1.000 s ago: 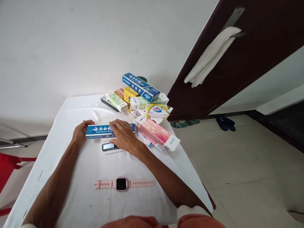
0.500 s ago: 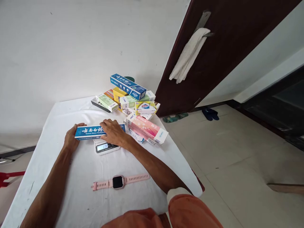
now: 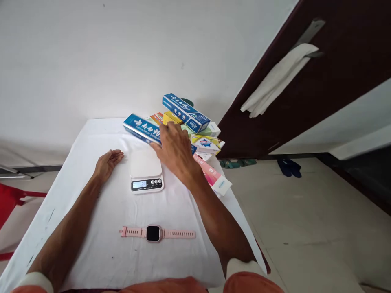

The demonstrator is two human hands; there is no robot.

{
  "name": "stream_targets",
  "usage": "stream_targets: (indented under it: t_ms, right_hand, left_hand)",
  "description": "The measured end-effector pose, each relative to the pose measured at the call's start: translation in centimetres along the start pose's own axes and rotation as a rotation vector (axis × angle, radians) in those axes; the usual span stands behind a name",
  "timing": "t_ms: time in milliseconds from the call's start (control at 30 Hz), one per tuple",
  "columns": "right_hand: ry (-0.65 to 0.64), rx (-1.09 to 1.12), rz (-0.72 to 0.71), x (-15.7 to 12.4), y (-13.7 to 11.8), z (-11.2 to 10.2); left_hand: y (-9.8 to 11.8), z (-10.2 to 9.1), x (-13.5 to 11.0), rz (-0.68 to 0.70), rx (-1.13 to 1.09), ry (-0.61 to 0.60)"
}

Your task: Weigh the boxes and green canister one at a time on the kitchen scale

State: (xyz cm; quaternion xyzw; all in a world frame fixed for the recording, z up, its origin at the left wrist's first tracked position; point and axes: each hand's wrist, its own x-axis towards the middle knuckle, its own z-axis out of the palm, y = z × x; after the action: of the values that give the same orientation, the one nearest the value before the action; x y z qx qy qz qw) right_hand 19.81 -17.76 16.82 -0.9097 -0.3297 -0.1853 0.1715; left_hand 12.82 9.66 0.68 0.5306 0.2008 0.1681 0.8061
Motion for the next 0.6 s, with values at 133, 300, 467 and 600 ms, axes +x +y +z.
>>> stream_targets:
  t_ms: [133,300,467,600]
  right_hand:
    - [-0.037,0.012,0.085,6.4,-0.5,3.5]
    - [-0.120,0.019,0.201,12.5,-0.4,9.0]
    - [-0.175,-0.022,0.225,14.2,0.6,13.2]
    - [-0.143,-0.028,0.215,14.3,1.0,15.0]
  left_hand:
    - [-0.2,-0.3,0.0,0.001,-0.008,-0.004]
    - [-0.5,-0.6,0.2,-0.019,-0.030,-0.023]
    - [-0.8,-0.6,0.5,-0.040,-0.053,-0.030]
    - [-0.8,-0.5,0.6,-0.057,-0.061,-0.024]
